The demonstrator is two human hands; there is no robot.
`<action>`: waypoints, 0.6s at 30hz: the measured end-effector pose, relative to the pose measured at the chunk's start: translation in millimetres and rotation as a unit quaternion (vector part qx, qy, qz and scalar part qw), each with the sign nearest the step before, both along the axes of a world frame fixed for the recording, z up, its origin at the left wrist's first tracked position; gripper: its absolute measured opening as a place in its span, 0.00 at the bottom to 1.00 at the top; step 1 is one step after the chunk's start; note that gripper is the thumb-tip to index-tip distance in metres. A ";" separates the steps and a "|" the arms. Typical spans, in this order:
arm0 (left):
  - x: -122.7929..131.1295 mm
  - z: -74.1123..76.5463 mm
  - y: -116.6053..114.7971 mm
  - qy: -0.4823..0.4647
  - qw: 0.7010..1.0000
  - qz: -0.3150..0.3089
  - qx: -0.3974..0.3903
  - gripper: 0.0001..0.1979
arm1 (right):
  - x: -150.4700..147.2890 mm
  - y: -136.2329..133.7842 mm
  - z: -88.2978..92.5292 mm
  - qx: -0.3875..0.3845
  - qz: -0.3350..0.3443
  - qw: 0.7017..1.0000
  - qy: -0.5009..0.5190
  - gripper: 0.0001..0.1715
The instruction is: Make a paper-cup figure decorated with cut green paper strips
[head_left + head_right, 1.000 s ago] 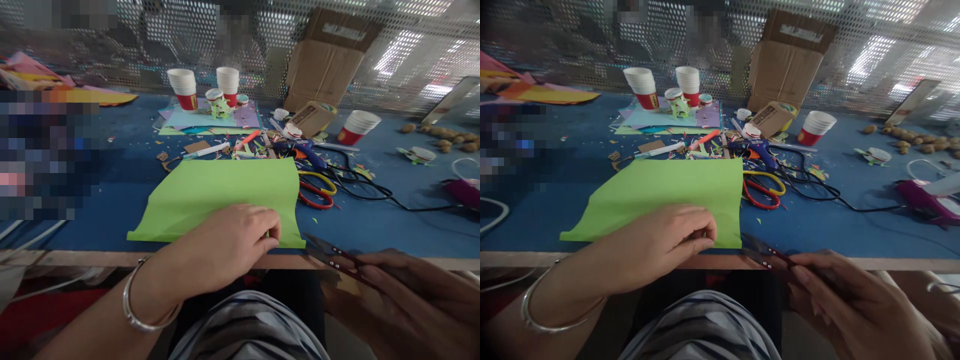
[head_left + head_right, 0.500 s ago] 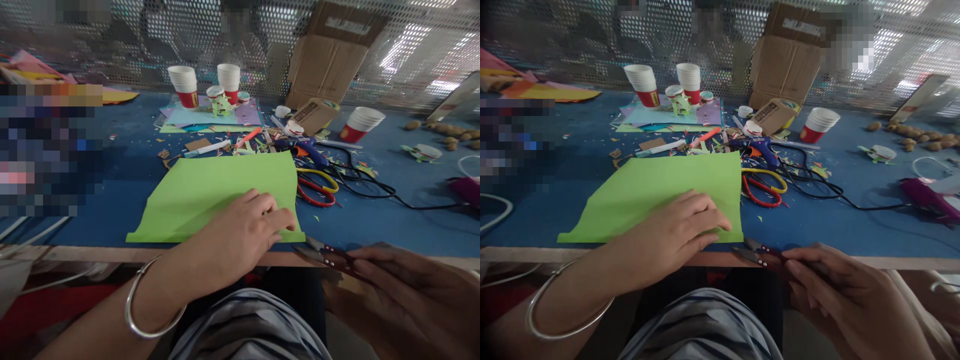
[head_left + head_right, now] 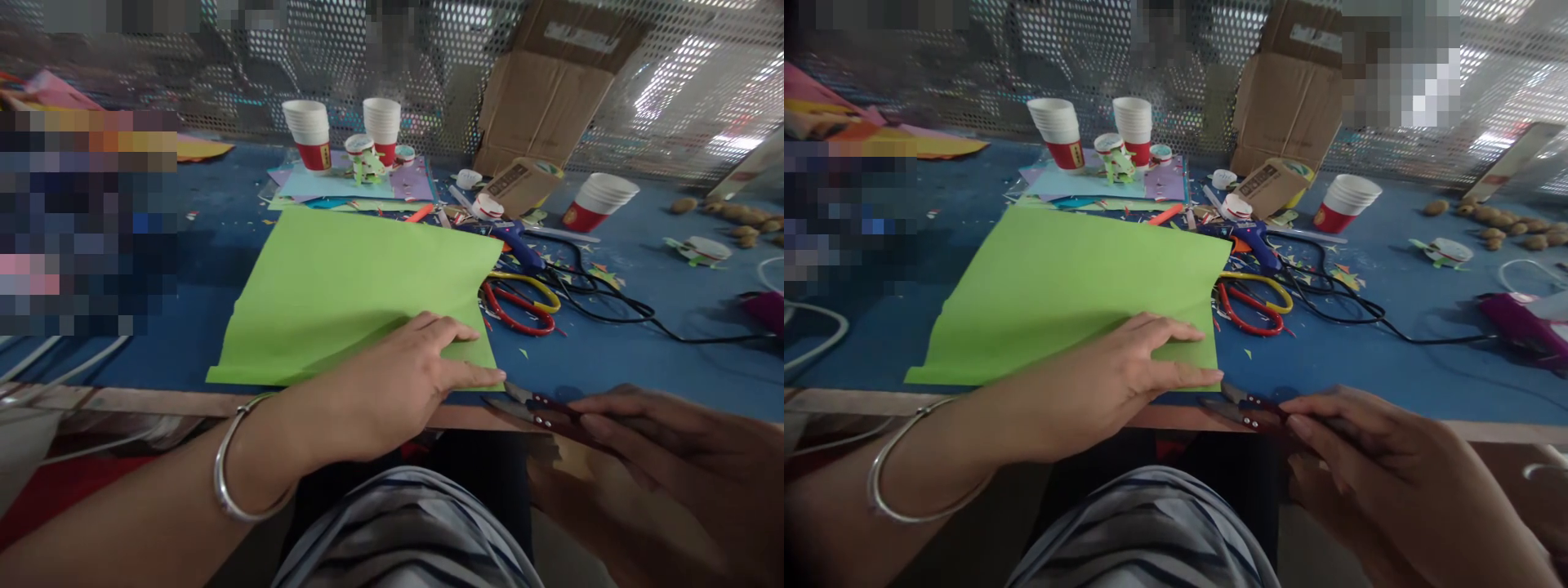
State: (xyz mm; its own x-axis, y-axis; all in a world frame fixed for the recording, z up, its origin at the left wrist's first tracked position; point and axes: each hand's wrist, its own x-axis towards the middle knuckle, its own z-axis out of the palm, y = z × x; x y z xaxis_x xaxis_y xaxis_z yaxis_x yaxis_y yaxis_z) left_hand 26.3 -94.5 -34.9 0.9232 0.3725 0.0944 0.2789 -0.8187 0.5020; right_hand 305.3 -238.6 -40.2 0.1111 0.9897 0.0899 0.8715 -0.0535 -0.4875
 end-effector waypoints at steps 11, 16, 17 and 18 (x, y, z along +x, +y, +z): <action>0.6 2.9 3.9 0.028 0.999 -0.018 0.018 0.25 | 31.0 7.4 -2.3 -0.139 0.016 0.986 0.086 0.23; 1.3 4.0 6.0 0.038 0.999 -0.028 0.018 0.23 | 32.5 10.8 -5.6 -0.158 0.029 0.981 0.113 0.22; 1.6 4.5 6.4 0.043 0.999 -0.029 0.015 0.23 | 30.6 11.7 -5.0 -0.151 0.024 0.982 0.115 0.21; 1.8 4.9 6.7 0.047 0.998 -0.029 0.011 0.23 | 28.7 12.6 -4.1 -0.146 0.021 0.982 0.117 0.21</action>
